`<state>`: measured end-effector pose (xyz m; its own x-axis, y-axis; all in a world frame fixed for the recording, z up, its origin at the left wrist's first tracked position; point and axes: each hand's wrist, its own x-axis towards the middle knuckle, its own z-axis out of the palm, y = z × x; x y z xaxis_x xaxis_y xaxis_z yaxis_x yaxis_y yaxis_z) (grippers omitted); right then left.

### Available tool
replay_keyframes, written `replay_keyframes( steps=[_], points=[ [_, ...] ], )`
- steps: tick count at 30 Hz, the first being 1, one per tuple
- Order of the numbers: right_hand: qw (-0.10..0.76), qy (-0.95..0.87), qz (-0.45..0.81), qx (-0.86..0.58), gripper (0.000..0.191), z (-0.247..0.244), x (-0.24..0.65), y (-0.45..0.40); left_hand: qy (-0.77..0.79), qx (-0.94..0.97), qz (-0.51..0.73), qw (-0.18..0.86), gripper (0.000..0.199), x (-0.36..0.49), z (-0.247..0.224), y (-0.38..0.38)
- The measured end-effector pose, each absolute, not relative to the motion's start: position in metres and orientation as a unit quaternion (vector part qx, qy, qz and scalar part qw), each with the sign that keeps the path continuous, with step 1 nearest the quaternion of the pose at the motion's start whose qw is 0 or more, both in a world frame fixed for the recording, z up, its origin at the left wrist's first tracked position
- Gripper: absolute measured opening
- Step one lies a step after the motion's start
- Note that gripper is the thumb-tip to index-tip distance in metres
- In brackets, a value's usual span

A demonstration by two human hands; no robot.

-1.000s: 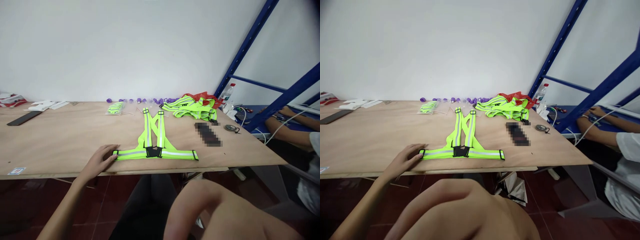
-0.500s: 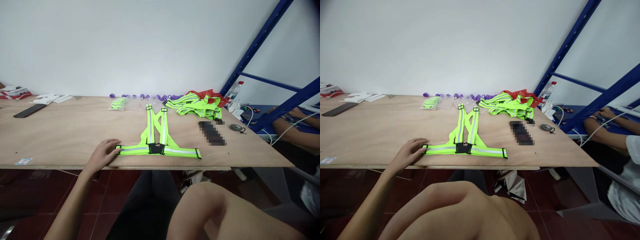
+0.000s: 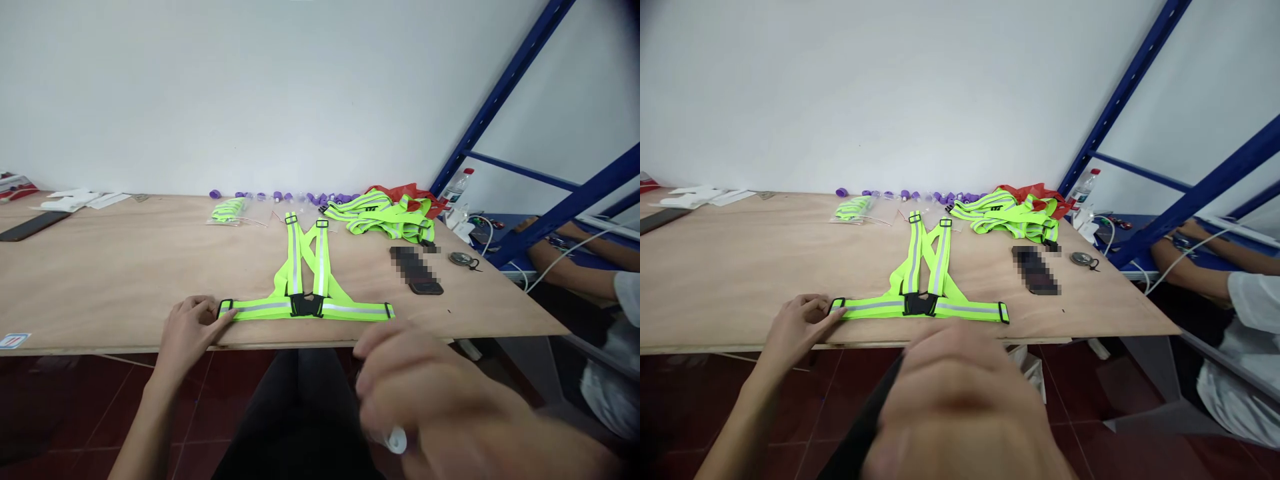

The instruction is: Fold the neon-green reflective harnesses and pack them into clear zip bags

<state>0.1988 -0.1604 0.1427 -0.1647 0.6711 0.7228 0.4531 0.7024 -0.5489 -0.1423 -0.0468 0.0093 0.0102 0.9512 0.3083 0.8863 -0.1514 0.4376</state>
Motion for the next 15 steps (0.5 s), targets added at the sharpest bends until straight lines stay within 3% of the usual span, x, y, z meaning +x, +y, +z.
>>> replay_keyframes(
  steps=[3, 5, 8, 12, 15],
  points=[
    [0.517, -0.732, 0.012, -0.443, 0.021, 0.111, 0.220, -0.138, 0.668, 0.690, 0.272, 0.059, 0.050, -0.138, 0.004, -0.051],
    [0.443, -0.669, -0.062, -0.594, 0.022, 0.080, 0.244, -0.128, 0.672, 0.685, 0.277, 0.062, 0.047, -0.135, 0.001, -0.052],
    [0.304, -0.570, -0.086, -0.759, 0.041, 0.034, 0.282, -0.121, 0.659, 0.685, 0.299, 0.081, 0.041, -0.128, 0.000, -0.053],
    [0.181, -0.532, -0.076, -0.824, 0.046, 0.000, 0.295, -0.115, 0.645, 0.677, 0.335, 0.120, 0.035, -0.113, 0.005, -0.052],
    [0.166, -0.548, -0.064, -0.817, 0.042, -0.006, 0.283, -0.104, 0.646, 0.672, 0.340, 0.121, 0.036, -0.103, 0.007, -0.050]
  ],
)
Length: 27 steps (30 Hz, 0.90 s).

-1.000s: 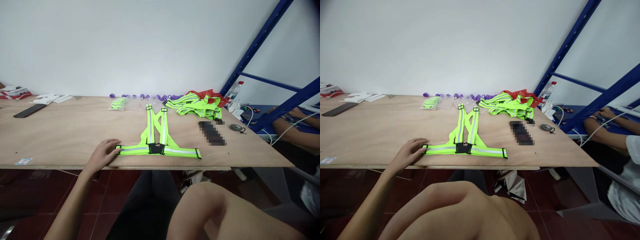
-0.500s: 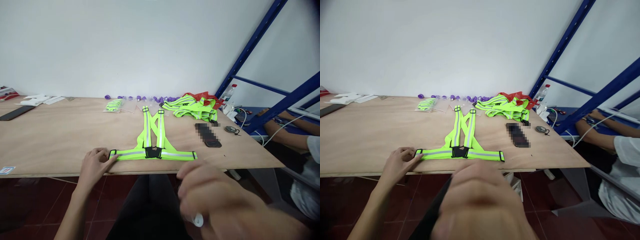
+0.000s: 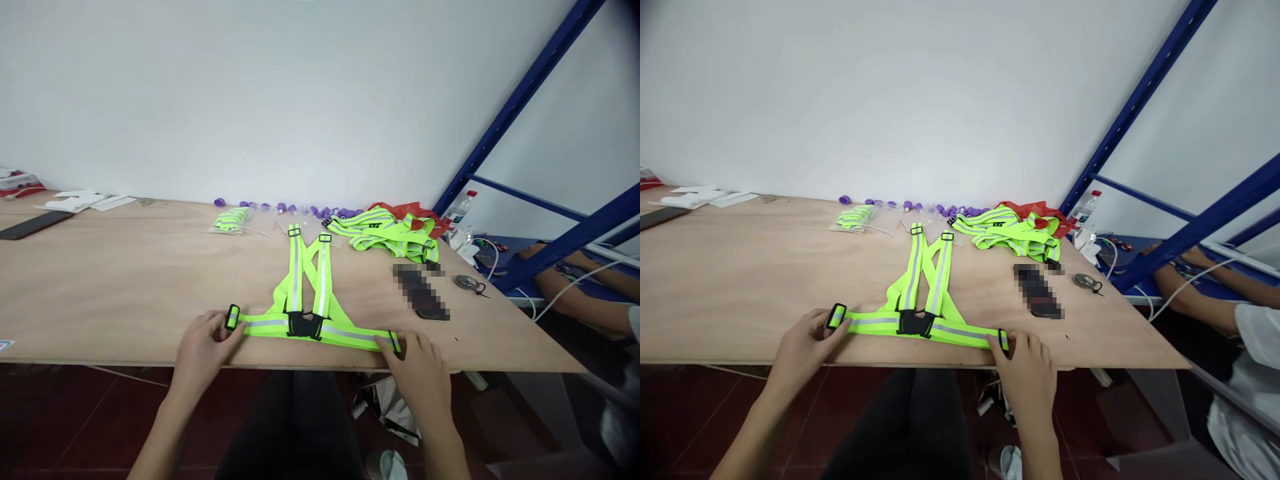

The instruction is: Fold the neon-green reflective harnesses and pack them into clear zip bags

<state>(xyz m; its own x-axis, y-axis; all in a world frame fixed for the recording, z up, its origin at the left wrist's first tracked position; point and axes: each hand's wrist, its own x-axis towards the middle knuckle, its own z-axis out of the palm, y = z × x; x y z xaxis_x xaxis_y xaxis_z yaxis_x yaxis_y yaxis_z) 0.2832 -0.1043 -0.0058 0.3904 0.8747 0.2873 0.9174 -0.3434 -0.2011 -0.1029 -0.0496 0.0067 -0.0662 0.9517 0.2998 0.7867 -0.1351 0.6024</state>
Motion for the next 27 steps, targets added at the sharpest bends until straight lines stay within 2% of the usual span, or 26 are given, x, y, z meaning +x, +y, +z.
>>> replay_keyframes(
  steps=[3, 8, 16, 22, 27],
  points=[
    [0.206, -0.559, -0.038, -0.803, 0.040, -0.005, 0.274, -0.092, 0.647, 0.671, 0.346, 0.108, 0.044, -0.096, 0.007, -0.048],
    [0.281, -0.552, 0.039, -0.784, 0.037, -0.004, 0.274, -0.086, 0.637, 0.659, 0.383, 0.116, 0.041, -0.090, 0.008, -0.049],
    [0.390, -0.518, 0.116, -0.753, 0.056, 0.000, 0.267, -0.095, 0.618, 0.637, 0.433, 0.155, 0.045, -0.085, 0.006, -0.050],
    [0.422, -0.543, 0.095, -0.720, 0.053, -0.003, 0.270, -0.094, 0.598, 0.611, 0.483, 0.191, 0.039, -0.085, 0.007, -0.052],
    [0.375, -0.542, 0.055, -0.750, 0.049, -0.009, 0.281, -0.089, 0.628, 0.608, 0.450, 0.184, 0.040, -0.092, 0.003, -0.048]
  ],
)
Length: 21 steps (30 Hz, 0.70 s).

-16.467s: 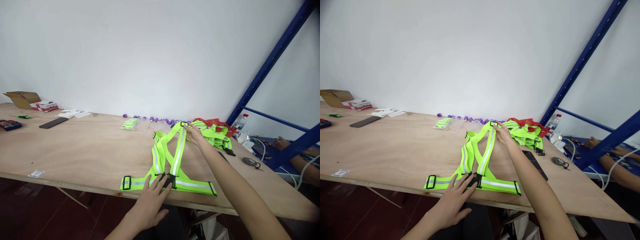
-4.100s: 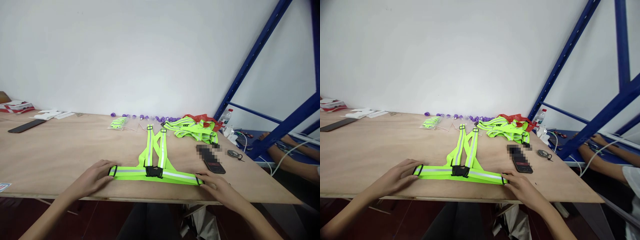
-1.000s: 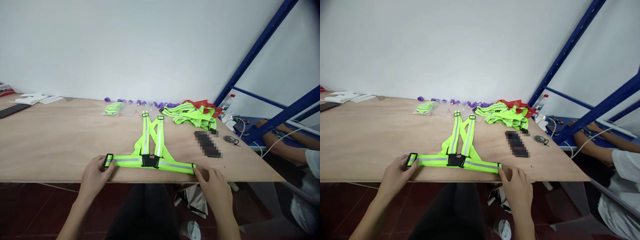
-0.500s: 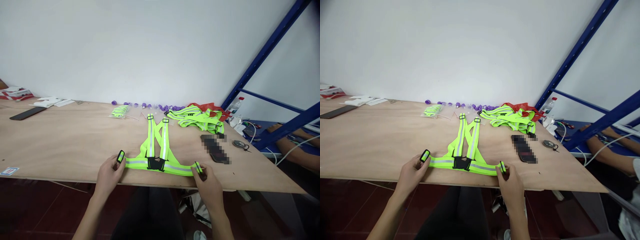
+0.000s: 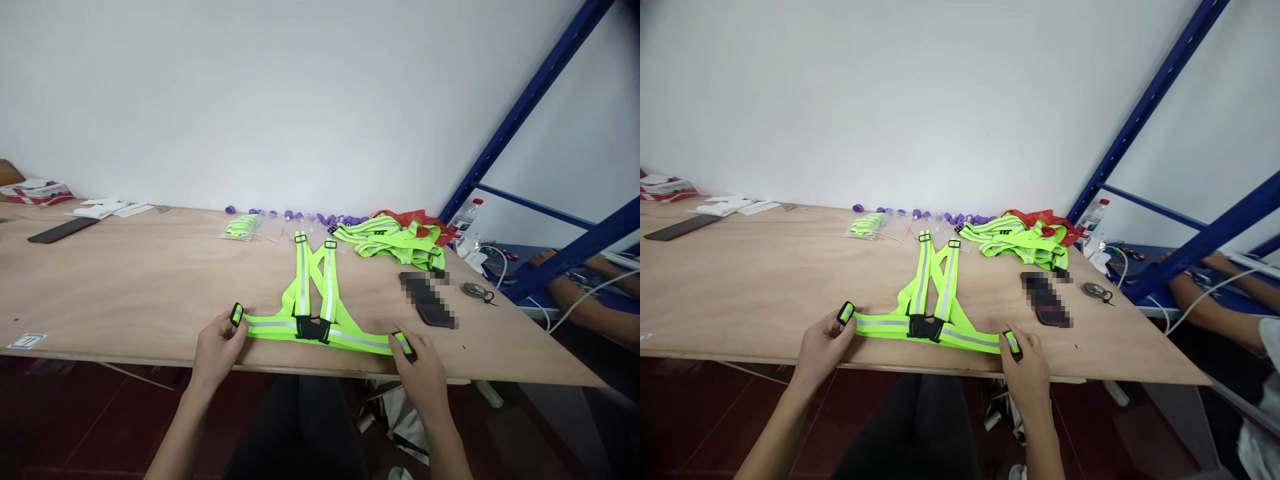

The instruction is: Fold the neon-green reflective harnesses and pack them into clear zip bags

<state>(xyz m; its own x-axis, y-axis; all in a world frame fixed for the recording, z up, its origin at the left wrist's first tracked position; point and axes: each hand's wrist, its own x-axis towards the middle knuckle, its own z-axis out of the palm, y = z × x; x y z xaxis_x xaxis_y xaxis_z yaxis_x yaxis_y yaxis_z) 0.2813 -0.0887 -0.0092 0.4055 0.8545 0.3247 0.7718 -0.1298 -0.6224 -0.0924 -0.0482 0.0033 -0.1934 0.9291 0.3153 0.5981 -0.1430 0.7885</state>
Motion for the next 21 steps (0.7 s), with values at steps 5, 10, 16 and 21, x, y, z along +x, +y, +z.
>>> replay_keyframes(
  steps=[5, 10, 16, 21],
  points=[
    [0.296, -0.553, 0.019, -0.778, 0.046, -0.015, 0.293, -0.083, 0.636, 0.637, 0.408, 0.151, 0.042, -0.096, -0.002, -0.046],
    [0.236, -0.573, -0.108, -0.778, 0.044, -0.009, 0.275, -0.084, 0.615, 0.659, 0.401, 0.164, 0.043, -0.092, 0.006, -0.049],
    [0.295, -0.749, -0.095, -0.585, 0.033, 0.004, 0.186, -0.098, 0.608, 0.623, 0.435, 0.229, 0.040, -0.090, 0.007, -0.054],
    [0.214, -0.823, -0.014, -0.527, 0.050, -0.003, 0.138, -0.104, 0.595, 0.548, 0.488, 0.329, 0.038, -0.092, 0.000, -0.052]
  ],
)
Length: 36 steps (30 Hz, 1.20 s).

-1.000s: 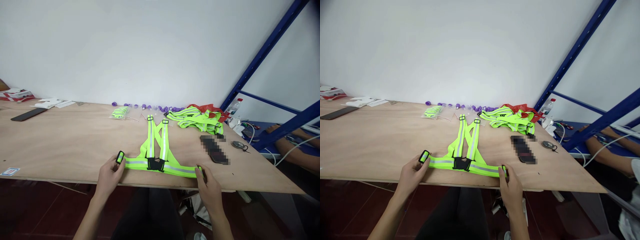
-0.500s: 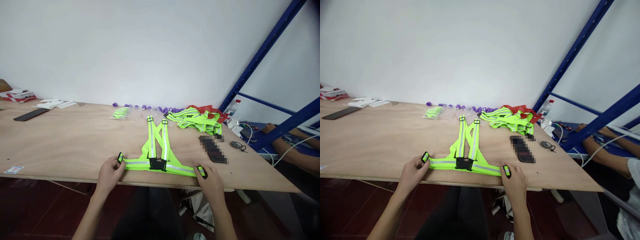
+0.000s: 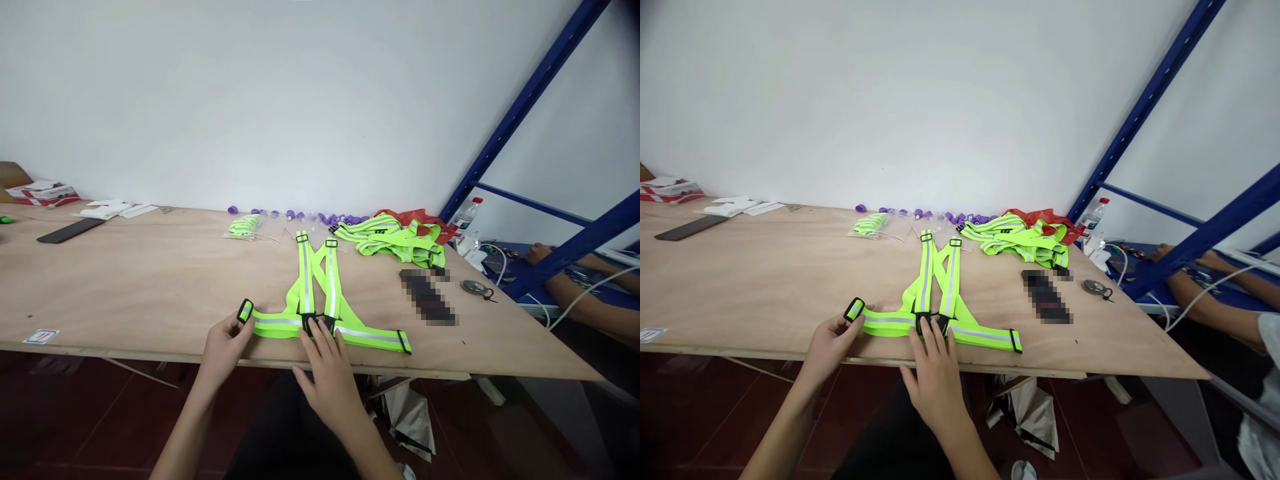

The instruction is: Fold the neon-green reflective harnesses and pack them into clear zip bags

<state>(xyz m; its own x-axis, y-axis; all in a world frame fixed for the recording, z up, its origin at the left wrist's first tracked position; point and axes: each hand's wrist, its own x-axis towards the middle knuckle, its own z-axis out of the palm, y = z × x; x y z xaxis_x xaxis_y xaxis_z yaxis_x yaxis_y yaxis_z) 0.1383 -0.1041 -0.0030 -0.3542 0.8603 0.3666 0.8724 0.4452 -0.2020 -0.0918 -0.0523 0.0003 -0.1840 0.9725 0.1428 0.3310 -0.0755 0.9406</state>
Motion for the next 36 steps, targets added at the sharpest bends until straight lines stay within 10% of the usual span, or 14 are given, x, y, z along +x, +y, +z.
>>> replay_keyframes(
  steps=[7, 19, 36],
  points=[
    [0.171, -0.829, 0.013, -0.533, 0.057, -0.010, 0.137, -0.105, 0.462, 0.361, 0.591, 0.554, 0.043, -0.075, 0.012, -0.053],
    [0.174, -0.825, -0.018, -0.537, 0.064, -0.015, 0.134, -0.106, 0.385, 0.478, 0.620, 0.488, 0.029, -0.023, 0.026, -0.025],
    [0.229, -0.771, -0.008, -0.594, 0.053, -0.025, 0.124, -0.117, 0.260, 0.916, 0.145, 0.269, 0.032, 0.061, 0.030, 0.012]
  ],
)
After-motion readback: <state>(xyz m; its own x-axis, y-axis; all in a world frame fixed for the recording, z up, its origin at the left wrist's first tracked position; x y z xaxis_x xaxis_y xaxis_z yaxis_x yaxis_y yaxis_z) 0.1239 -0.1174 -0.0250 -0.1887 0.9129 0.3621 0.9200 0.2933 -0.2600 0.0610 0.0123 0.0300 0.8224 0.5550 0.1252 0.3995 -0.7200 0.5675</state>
